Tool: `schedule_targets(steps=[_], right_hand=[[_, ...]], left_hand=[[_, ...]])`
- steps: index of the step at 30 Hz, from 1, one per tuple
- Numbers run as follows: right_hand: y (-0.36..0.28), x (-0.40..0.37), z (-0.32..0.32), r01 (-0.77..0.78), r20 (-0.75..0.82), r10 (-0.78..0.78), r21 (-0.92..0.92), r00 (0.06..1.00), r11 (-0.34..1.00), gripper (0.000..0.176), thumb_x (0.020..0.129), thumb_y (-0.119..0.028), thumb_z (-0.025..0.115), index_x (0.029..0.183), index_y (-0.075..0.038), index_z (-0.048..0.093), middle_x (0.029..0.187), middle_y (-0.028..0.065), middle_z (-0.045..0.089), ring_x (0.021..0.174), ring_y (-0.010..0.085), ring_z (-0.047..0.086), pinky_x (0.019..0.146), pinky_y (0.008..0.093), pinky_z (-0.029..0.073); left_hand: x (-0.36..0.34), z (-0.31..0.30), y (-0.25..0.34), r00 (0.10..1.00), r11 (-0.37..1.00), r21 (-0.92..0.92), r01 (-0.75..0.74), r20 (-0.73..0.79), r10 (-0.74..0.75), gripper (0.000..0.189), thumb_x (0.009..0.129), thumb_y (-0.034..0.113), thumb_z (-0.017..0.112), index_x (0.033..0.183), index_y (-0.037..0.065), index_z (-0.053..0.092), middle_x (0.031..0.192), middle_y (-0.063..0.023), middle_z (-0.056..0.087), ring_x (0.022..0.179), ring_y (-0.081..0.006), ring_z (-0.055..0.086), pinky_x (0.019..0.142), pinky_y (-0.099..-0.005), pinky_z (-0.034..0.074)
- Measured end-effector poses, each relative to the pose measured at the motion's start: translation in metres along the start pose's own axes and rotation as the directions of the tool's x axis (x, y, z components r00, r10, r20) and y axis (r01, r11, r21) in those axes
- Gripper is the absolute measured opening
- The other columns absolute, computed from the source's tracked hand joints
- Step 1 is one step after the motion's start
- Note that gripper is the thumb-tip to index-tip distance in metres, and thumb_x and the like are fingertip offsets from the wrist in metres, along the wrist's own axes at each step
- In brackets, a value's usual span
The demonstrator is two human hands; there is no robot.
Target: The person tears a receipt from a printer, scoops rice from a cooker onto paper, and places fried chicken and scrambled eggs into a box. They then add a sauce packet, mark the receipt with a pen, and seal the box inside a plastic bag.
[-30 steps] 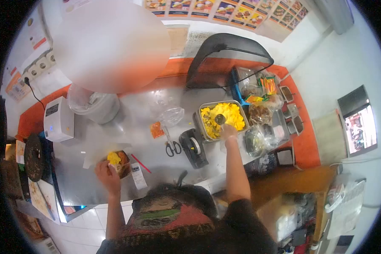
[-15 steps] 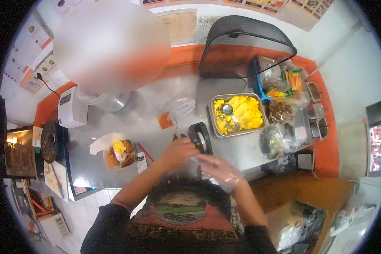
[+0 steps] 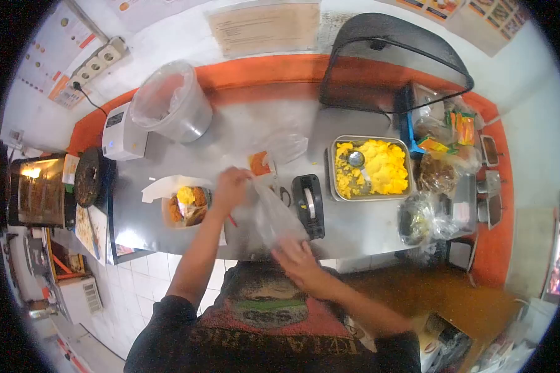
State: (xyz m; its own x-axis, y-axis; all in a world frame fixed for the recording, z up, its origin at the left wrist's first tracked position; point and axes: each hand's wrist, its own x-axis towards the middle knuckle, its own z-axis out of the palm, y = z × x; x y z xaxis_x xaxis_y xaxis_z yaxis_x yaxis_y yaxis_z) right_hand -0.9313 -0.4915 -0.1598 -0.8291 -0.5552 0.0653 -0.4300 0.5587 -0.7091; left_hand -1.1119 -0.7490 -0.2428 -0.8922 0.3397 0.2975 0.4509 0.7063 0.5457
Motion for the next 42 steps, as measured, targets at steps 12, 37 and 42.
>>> schedule_targets(steps=[12, 37, 42], right_hand=[[0.093, 0.156, 0.177, -0.284, -0.183, 0.339, 0.273, 0.923, 0.919, 0.016, 0.085, -0.015, 0.06, 0.09, 0.0, 0.064, 0.091, 0.0199, 0.063, 0.094, 0.0385, 0.059, 0.082, 0.0465, 0.048], [-0.013, 0.148, 0.312, -0.442, -0.288, 0.631, 0.509, 0.721, 0.738, 0.011, 0.08, -0.01, 0.072, 0.091, -0.008, 0.071, 0.084, 0.009, 0.069, 0.084, 0.0221, 0.063, 0.075, 0.0332, 0.051], [-0.005, 0.149, 0.316, -0.422, -0.353, 0.594, 0.454, 0.723, 0.784, 0.01, 0.078, -0.01, 0.072, 0.088, -0.008, 0.071, 0.083, 0.0095, 0.068, 0.081, 0.0249, 0.061, 0.074, 0.0348, 0.05]], left_hand=[[0.032, -0.123, -0.02, 0.914, 0.932, -0.166, 0.321, -0.205, -0.351, 0.048, 0.081, 0.0, 0.059, 0.128, 0.004, 0.055, 0.127, -0.017, 0.06, 0.098, -0.0284, 0.067, 0.081, -0.0349, 0.051], [-0.241, -0.092, -0.143, 0.793, 0.978, -0.025, -0.205, 0.581, 0.181, 0.045, 0.08, 0.01, 0.062, 0.124, 0.013, 0.057, 0.142, -0.008, 0.045, 0.116, -0.0299, 0.053, 0.093, -0.0439, 0.05], [-0.241, -0.092, -0.142, 0.796, 0.981, -0.027, -0.193, 0.579, 0.173, 0.044, 0.08, 0.011, 0.062, 0.124, 0.013, 0.058, 0.141, -0.009, 0.046, 0.114, -0.0311, 0.054, 0.094, -0.0454, 0.048]])
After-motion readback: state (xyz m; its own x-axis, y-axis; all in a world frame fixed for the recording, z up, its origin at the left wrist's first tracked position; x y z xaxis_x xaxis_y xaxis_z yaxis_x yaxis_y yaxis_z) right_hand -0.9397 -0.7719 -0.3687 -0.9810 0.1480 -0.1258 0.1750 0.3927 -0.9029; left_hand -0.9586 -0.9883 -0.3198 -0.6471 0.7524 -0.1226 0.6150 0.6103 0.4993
